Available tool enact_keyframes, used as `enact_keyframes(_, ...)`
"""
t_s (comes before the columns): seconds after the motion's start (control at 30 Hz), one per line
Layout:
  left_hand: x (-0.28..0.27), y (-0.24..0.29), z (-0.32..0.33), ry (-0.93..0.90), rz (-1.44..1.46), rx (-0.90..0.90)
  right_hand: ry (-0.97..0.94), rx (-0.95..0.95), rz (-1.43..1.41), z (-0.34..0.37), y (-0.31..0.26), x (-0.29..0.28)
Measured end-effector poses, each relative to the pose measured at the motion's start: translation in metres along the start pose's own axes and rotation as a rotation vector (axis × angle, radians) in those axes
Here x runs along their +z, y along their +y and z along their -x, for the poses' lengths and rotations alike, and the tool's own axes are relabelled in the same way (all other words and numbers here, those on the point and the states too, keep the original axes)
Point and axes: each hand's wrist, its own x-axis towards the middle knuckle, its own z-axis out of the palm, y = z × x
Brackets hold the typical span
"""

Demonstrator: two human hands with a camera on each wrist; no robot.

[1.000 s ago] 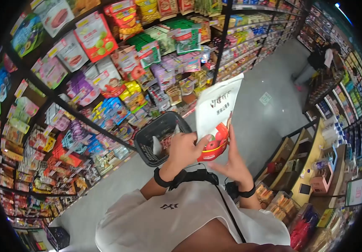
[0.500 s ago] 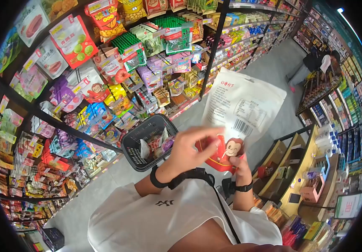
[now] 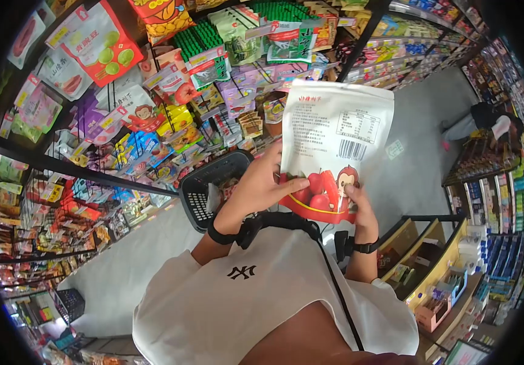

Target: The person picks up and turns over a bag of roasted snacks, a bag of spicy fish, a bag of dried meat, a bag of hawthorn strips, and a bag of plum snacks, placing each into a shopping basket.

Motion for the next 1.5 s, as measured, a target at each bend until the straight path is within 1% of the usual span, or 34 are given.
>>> enact_keyframes(0.03,-0.002,0.007,-0.004,0.027,-0.031,-0.018,0.005,0.019,0.027,-0.009,-0.003,-0.002)
enact_keyframes(0.07,-0.005,0.01,-0.009,0.054,-0.064,-0.033,0.029,0.0,0.043,-0.018,-0.006,-0.001)
enact_keyframes(0.13,-0.008,0.003,-0.02,0.09,-0.092,-0.031,0.073,-0.042,0.079,-0.037,-0.014,0.004)
enact_keyframes(0.17,-0.008,0.0,-0.024,0.113,-0.093,-0.024,0.041,-0.047,0.059,-0.045,-0.019,0.002)
enact_keyframes(0.27,-0.003,-0.009,-0.036,0.217,-0.135,-0.042,-0.011,-0.045,0.119,-0.074,-0.028,-0.007)
enact_keyframes(0.37,0.01,-0.002,-0.047,0.338,-0.213,-0.104,-0.134,0.008,0.263,-0.111,-0.033,-0.036)
enact_keyframes(0.43,0.019,0.006,-0.057,0.401,-0.284,-0.175,-0.232,0.011,0.216,-0.127,-0.042,-0.046)
enact_keyframes(0.47,0.025,0.005,-0.063,0.442,-0.251,-0.168,-0.279,0.008,0.195,-0.137,-0.049,-0.052)
enact_keyframes(0.53,0.036,0.003,-0.076,0.522,-0.188,-0.151,-0.345,0.072,0.249,-0.155,-0.062,-0.07)
enact_keyframes(0.57,0.043,0.006,-0.083,0.54,-0.207,-0.185,-0.376,0.106,0.272,-0.162,-0.066,-0.079)
enact_keyframes(0.67,0.061,0.008,-0.102,0.603,-0.272,-0.288,-0.399,0.02,0.199,-0.176,-0.075,-0.09)
enact_keyframes(0.73,0.073,-0.005,-0.11,0.637,-0.326,-0.344,-0.458,0.107,0.215,-0.192,-0.067,-0.109)
enact_keyframes(0.77,0.082,-0.008,-0.113,0.651,-0.334,-0.275,-0.478,0.162,0.227,-0.198,-0.061,-0.124)
enact_keyframes(0.8,0.092,-0.009,-0.114,0.657,-0.356,-0.331,-0.706,0.201,0.193,-0.214,-0.059,-0.135)
enact_keyframes(0.87,0.099,-0.007,-0.112,0.711,-0.424,-0.428,-0.584,0.179,0.183,-0.215,-0.047,-0.134)
enact_keyframes(0.9,0.103,-0.011,-0.108,0.75,-0.394,-0.384,-0.596,0.19,0.164,-0.217,-0.046,-0.131)
enact_keyframes(0.97,0.112,-0.008,-0.104,0.826,-0.407,-0.351,-0.625,0.215,0.132,-0.217,-0.05,-0.128)
enact_keyframes(1.07,0.126,-0.007,-0.088,0.945,-0.406,-0.33,-0.761,0.273,0.191,-0.228,-0.047,-0.123)
enact_keyframes(1.13,0.134,-0.003,-0.066,1.023,-0.424,-0.324,-0.828,0.261,0.239,-0.221,-0.052,-0.102)
enact_keyframes(1.17,0.133,0.002,-0.04,1.01,-0.458,-0.435,-0.852,0.25,0.266,-0.209,-0.049,-0.082)
enact_keyframes(1.27,0.138,0.013,0.008,1.117,-0.538,-0.437,-0.984,0.235,0.364,-0.193,-0.046,-0.038)
enact_keyframes(1.3,0.141,0.017,0.026,1.163,-0.521,-0.426,-1.036,0.234,0.402,-0.186,-0.043,-0.024)
enact_keyframes(1.37,0.146,0.024,0.061,1.254,-0.487,-0.405,-1.027,0.176,0.468,-0.164,-0.031,0.001)
enact_keyframes(1.4,0.149,0.026,0.08,1.298,-0.523,-0.411,-1.033,0.143,0.495,-0.153,-0.02,0.015)
enact_keyframes(1.43,0.154,0.028,0.091,1.347,-0.562,-0.433,-1.093,0.215,0.504,-0.163,-0.004,0.018)
enact_keyframes(1.47,0.159,0.029,0.114,1.397,-0.599,-0.452,-1.146,0.216,0.513,-0.15,0.004,0.037)
enact_keyframes(1.5,0.165,0.025,0.139,1.476,-0.593,-0.404,-1.191,0.218,0.528,-0.132,0.011,0.056)
